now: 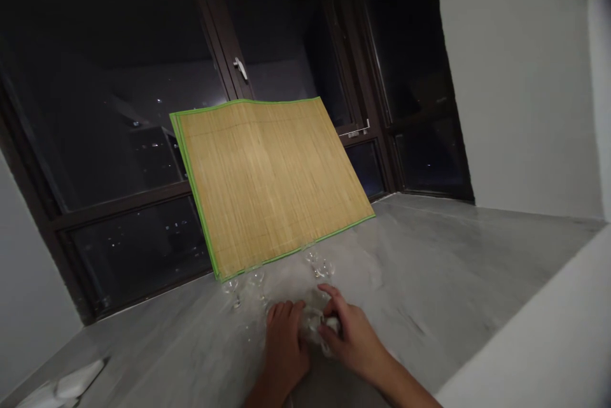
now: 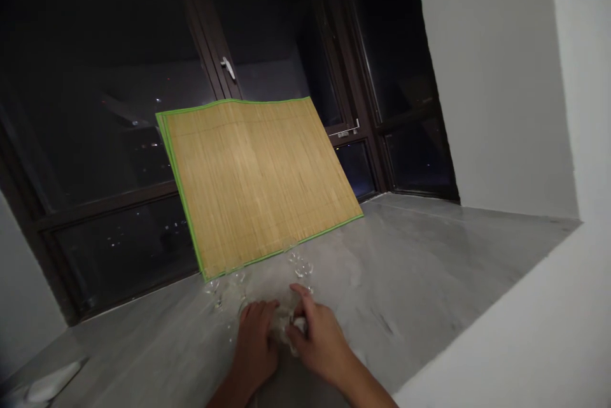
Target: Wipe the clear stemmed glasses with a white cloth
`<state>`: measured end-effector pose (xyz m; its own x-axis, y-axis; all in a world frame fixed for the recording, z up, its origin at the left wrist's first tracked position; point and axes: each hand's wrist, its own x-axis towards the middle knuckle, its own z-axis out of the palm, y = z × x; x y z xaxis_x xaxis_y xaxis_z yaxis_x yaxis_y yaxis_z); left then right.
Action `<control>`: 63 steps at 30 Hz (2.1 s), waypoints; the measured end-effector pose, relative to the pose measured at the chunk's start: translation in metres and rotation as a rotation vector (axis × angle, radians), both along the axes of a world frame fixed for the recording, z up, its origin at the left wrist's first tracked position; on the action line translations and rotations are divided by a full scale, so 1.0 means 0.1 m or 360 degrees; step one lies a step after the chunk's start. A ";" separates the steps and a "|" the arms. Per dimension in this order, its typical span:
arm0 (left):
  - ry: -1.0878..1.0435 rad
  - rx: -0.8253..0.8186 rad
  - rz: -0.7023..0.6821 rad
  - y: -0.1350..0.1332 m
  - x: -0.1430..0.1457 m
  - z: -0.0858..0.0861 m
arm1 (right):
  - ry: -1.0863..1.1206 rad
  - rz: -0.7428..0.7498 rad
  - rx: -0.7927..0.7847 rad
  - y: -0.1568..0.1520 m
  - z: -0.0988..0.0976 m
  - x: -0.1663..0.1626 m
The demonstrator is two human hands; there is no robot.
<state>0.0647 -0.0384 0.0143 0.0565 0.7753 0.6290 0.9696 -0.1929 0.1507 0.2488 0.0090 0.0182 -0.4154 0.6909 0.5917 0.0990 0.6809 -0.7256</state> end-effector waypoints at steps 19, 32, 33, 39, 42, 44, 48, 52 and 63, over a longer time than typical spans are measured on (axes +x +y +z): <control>-0.0188 -0.0020 -0.0174 -0.02 0.12 0.00 | -0.0065 0.0554 -0.0102 -0.12 -0.01 0.01; -0.0258 -0.0099 -0.0469 0.00 -0.08 0.01 | 0.0054 0.0373 -0.0200 -0.13 0.11 -0.02; -0.0253 -0.0103 -0.0479 0.00 -0.09 0.01 | 0.0090 0.0392 -0.0216 -0.14 0.13 -0.01; -0.0211 -0.0081 -0.0449 0.01 -0.14 -0.02 | 0.0268 0.0468 -0.0321 -0.13 0.16 -0.01; -0.0191 -0.0075 -0.0441 0.01 -0.17 -0.04 | 0.0283 0.0453 -0.0381 -0.11 0.12 -0.02; -0.0184 -0.0082 -0.0444 0.01 -0.20 -0.06 | 0.0266 0.0452 -0.0390 -0.11 0.12 -0.02; -0.0238 -0.0069 -0.0447 0.02 -0.21 -0.05 | 0.0218 0.0467 -0.0316 -0.16 0.21 0.03; -0.0381 -0.0121 -0.0428 0.01 -0.21 0.00 | 0.0066 0.0557 -0.0116 -0.20 0.28 0.09; -0.0618 -0.0095 -0.0323 0.07 -0.33 -0.19 | 0.0394 0.0431 -0.0153 0.06 0.02 0.03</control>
<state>0.0313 -0.0318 -0.0043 -0.0204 0.8084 0.5883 0.7820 -0.3537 0.5132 0.2516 0.0154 0.0202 -0.4431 0.6332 0.6346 -0.2613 0.5860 -0.7670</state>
